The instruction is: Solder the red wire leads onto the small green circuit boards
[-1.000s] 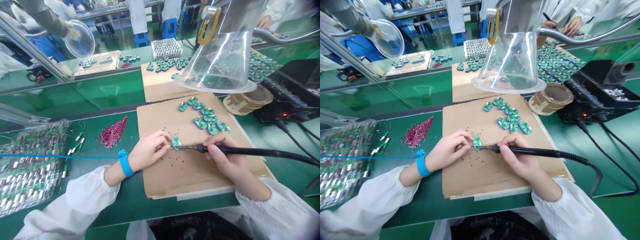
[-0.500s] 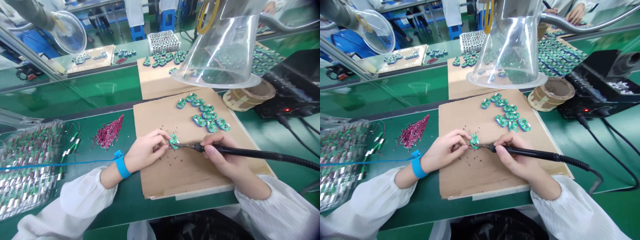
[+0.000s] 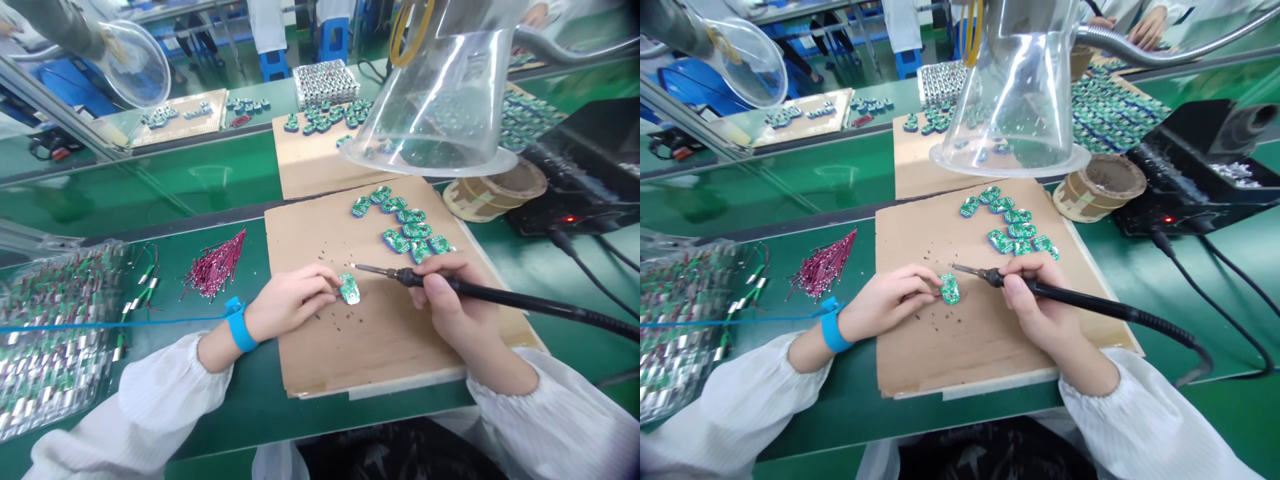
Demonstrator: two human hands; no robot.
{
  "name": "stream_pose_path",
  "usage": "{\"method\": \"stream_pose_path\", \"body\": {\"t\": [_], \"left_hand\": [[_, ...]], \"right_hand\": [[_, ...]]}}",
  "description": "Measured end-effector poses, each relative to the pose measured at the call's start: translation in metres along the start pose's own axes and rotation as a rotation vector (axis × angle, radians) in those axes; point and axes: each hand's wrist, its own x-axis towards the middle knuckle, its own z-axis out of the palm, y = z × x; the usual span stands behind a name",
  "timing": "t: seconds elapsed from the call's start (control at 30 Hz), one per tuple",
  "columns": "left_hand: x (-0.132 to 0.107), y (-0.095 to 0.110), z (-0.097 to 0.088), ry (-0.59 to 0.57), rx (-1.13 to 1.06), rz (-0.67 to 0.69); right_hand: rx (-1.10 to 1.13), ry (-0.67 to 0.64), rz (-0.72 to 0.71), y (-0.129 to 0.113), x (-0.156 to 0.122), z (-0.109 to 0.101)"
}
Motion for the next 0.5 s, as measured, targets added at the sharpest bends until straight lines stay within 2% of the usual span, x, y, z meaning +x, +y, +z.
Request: {"method": "stream_pose_path", "body": {"t": [0.1, 0.2, 0.27, 0.33, 0.43, 0.5], "left_hand": [[0.002, -0.006, -0.003, -0.013, 0.106, 0.130], [0.005, -0.019, -0.016, 0.146, 0.306, 0.079], [0.000, -0.033, -0.034, 0.313, 0.447, -0.059], [-0.017, -0.048, -0.058, 0.515, 0.572, -0.225], [-0.066, -0.062, -0.094, 0.726, 0.758, -0.541], [-0.106, -0.063, -0.109, 0.735, 0.807, -0.809]], "right_hand": [[-0.028, -0.082, -0.027, 0.002, 0.004, 0.001], [-0.150, -0.233, -0.077, 0.010, 0.004, -0.002], [-0.275, -0.295, -0.116, 0.018, 0.003, -0.005], [-0.402, -0.313, -0.177, 0.025, 0.003, -0.006], [-0.522, -0.277, -0.276, 0.029, 0.004, -0.005], [-0.505, -0.237, -0.294, 0.027, 0.004, -0.001]]}}
